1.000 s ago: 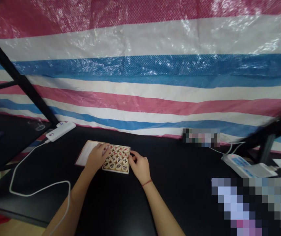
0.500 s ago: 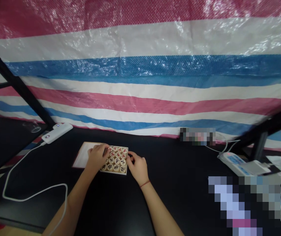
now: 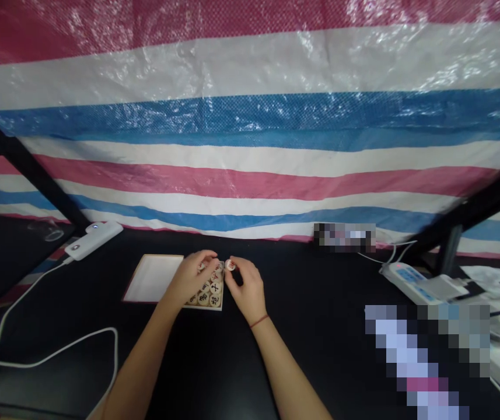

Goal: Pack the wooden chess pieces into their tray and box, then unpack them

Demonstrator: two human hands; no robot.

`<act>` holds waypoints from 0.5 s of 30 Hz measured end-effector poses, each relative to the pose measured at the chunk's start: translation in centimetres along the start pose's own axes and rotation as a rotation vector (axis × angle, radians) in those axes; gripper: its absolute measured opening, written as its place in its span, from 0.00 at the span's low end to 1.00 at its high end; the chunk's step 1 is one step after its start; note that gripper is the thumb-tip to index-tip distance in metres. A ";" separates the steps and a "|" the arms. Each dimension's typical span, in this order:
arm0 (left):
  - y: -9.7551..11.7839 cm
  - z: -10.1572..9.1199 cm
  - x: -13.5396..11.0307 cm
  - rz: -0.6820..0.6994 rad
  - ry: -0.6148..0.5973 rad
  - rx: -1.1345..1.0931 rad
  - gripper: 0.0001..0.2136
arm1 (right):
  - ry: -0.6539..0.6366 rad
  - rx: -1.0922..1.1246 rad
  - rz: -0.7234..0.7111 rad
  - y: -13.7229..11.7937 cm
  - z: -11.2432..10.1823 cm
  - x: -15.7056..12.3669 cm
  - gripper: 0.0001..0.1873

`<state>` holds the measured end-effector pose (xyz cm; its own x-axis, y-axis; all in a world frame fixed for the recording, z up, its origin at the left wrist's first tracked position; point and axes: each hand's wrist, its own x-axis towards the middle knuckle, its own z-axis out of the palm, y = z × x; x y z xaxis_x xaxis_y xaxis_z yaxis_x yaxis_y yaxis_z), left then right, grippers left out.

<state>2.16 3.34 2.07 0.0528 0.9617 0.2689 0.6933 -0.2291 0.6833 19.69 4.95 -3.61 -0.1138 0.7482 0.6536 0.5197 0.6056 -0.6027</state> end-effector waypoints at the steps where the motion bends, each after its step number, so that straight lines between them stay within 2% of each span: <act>1: -0.7 -0.4 0.0 -0.011 0.056 0.113 0.10 | 0.022 -0.055 0.031 1.0 -0.1 0.1 0.13; 3: -2.0 -1.3 -0.2 -0.089 0.147 0.299 0.10 | 0.044 -0.165 0.102 2.8 -0.3 0.4 0.14; 6: -3.5 -2.4 -1.0 -0.220 0.192 0.426 0.11 | -0.024 -0.248 0.185 4.5 -0.4 0.5 0.14; 10: -3.4 -2.6 -1.6 -0.323 0.129 0.514 0.11 | -0.122 -0.321 0.193 4.5 -0.3 0.7 0.09; 15: -2.5 -1.7 -1.6 -0.418 0.062 0.592 0.14 | -0.156 -0.352 0.218 3.6 -0.3 0.8 0.08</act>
<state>-0.90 2.12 1.08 -0.3300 0.9369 0.1155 0.9203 0.2920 0.2603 21.78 7.62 -5.14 -0.0817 0.8964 0.4356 0.7994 0.3200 -0.5084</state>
